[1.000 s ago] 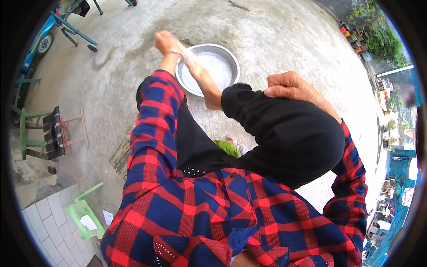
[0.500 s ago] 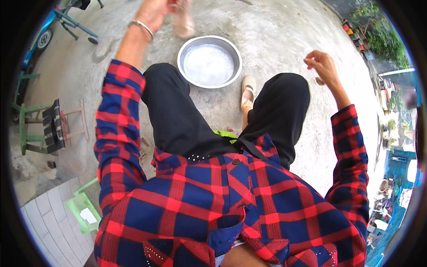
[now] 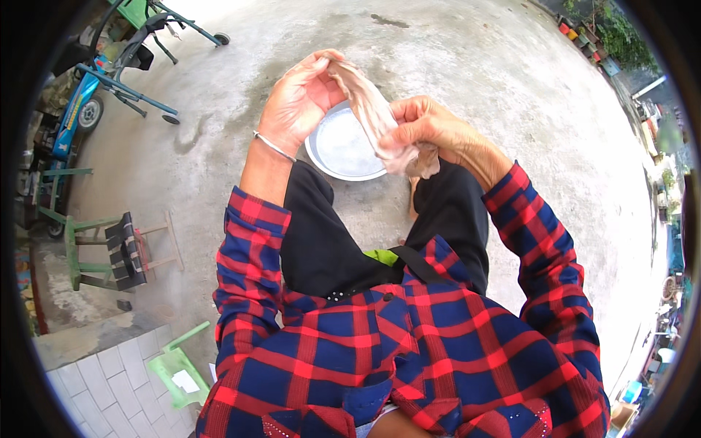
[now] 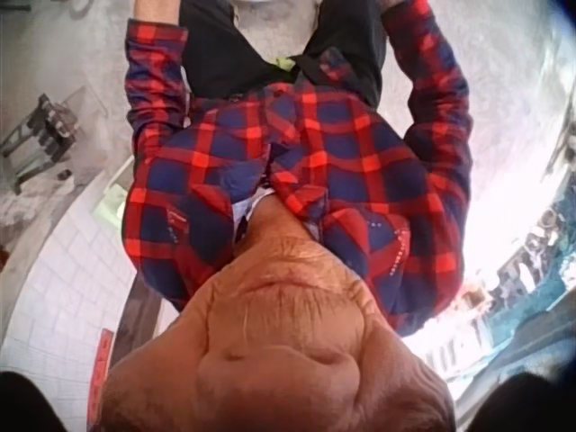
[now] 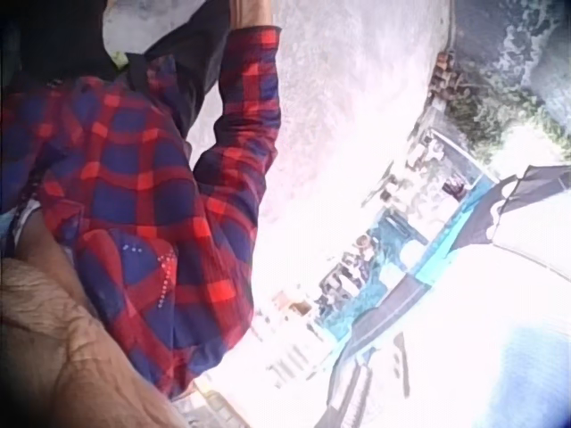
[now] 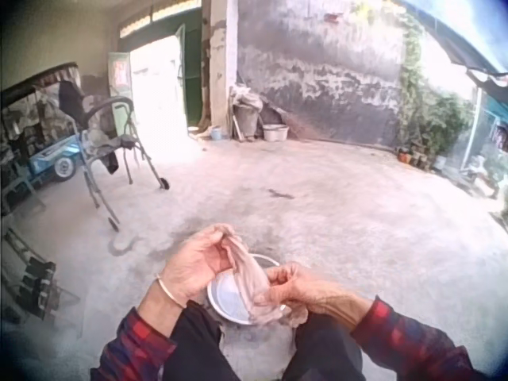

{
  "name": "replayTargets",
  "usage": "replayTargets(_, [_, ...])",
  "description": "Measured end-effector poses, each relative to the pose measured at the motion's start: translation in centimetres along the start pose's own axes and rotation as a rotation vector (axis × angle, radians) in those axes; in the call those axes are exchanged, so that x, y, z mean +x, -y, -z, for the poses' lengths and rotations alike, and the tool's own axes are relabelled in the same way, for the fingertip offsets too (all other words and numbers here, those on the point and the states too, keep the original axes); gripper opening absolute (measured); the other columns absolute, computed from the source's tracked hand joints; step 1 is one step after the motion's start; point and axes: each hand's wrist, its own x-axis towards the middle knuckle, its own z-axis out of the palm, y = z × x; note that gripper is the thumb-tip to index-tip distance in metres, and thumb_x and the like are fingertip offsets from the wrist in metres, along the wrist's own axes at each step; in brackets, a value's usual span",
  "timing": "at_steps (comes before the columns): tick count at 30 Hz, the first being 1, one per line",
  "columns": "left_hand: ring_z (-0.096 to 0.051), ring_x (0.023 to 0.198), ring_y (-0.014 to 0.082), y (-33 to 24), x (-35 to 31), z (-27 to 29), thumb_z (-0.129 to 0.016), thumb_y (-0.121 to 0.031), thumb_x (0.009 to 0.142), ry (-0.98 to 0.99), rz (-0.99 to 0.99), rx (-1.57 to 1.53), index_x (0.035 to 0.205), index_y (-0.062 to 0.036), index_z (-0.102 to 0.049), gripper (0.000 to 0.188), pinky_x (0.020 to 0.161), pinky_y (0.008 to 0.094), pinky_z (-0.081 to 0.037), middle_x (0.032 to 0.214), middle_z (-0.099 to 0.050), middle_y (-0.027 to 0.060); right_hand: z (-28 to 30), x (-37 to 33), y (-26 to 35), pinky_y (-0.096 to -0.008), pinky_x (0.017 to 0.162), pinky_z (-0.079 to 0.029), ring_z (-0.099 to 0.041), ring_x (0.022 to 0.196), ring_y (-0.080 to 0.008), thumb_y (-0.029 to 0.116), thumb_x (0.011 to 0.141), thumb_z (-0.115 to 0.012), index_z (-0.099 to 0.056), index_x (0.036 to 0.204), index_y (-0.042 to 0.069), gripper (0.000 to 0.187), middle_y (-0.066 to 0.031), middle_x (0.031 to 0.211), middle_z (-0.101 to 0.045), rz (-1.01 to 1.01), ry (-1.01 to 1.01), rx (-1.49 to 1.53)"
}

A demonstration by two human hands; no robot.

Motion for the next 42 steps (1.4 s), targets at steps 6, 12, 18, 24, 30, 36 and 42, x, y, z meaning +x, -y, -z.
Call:
replayTargets(6, [-0.064, 0.094, 0.0235, -1.3, 2.5, 4.9, -0.051, -0.013, 0.096, -0.221, -0.084, 0.107, 0.105, 0.0016, -0.059, 0.019, 0.083, 0.0403, -0.054, 0.099, -0.064, 0.0131, 4.4, 4.5, -2.1, -0.0263, 0.072, -0.053, -0.067, 0.073, -0.0138, 0.001, 0.07, -0.073, -0.067, 0.095, -0.003, 0.026, -0.0085, 0.084, -0.071, -0.107, 0.061, 0.096])
replayTargets(12, [-0.063, 0.099, 0.0248, 0.0, 5.6, 11.0, -0.051, -0.016, 0.095, -0.574, -0.128, 0.363, 0.107, -0.0001, -0.06, 0.021, 0.084, 0.0417, -0.055, 0.102, -0.064, 0.0144, 10.3, 10.7, -5.8, -0.0199, 0.038, -0.02, -0.035, 0.043, -0.0026, -0.002, 0.066, -0.063, -0.063, 0.093, 0.002, 0.027, 0.0017, 0.068, -0.06, -0.175, -0.217, 0.169])
replayTargets(18, [-0.062, 0.08, 0.019, 3.0, 8.4, 16.7, -0.052, -0.013, 0.093, -0.785, -0.153, 0.318, 0.101, 0.0004, -0.063, 0.019, 0.066, 0.0347, -0.055, 0.091, -0.065, 0.011, 15.5, 16.3, -7.9, -0.0231, 0.038, -0.02, -0.032, 0.043, -0.0043, 0.0, 0.071, -0.057, -0.057, 0.081, 0.008, 0.013, 0.002, 0.061, -0.051, -0.068, -0.391, 0.156])
replayTargets(24, [-0.055, 0.071, 0.0132, 5.5, 9.2, 21.0, -0.066, -0.018, 0.088, -0.796, 0.002, 0.078, 0.092, -0.006, -0.062, 0.013, 0.063, 0.0278, -0.047, 0.083, -0.061, 0.004, 17.7, 19.5, -10.1, -0.0234, 0.037, -0.019, -0.031, 0.041, -0.0047, 0.0, 0.076, -0.055, -0.057, 0.079, 0.007, 0.008, 0.0036, 0.058, -0.046, -0.072, -0.601, 0.21])
replayTargets(30, [-0.057, 0.08, 0.0142, 5.8, 10.0, 21.6, -0.069, -0.024, 0.087, -0.848, 0.048, 0.11, 0.095, -0.0081, -0.062, 0.02, 0.073, 0.0321, -0.048, 0.087, -0.061, 0.0035, 17.1, 20.4, -10.8, -0.024, 0.037, -0.018, -0.032, 0.042, -0.0041, 0.006, 0.082, -0.055, -0.058, 0.083, 0.006, 0.003, 0.0036, 0.058, -0.045, -0.157, -0.628, 0.365])
replayTargets(36, [-0.06, 0.086, 0.0171, 5.2, 10.5, 20.7, -0.069, -0.026, 0.087, -0.838, 0.069, 0.026, 0.096, -0.0081, -0.058, 0.023, 0.08, 0.0366, -0.049, 0.087, -0.061, 0.0054, 17.9, 19.9, -11.0, -0.0249, 0.039, -0.021, -0.036, 0.044, -0.0069, 0.016, 0.085, -0.063, -0.06, 0.085, 0.003, 0.013, 0.0001, 0.061, -0.051, -0.197, -0.6, 0.431])
replayTargets(42, [-0.057, 0.073, 0.0132, 5.5, 10.0, 22.1, -0.063, -0.024, 0.093, -0.896, -0.124, 0.299, 0.091, -0.007, -0.054, 0.019, 0.07, 0.03, -0.047, 0.079, -0.059, 0.0038, 17.5, 20.2, -9.6, -0.0221, 0.038, -0.026, -0.039, 0.049, -0.0067, 0.023, 0.091, -0.062, -0.056, 0.098, -0.004, 0.028, -0.0185, 0.087, -0.063, -0.184, -0.529, 0.672])
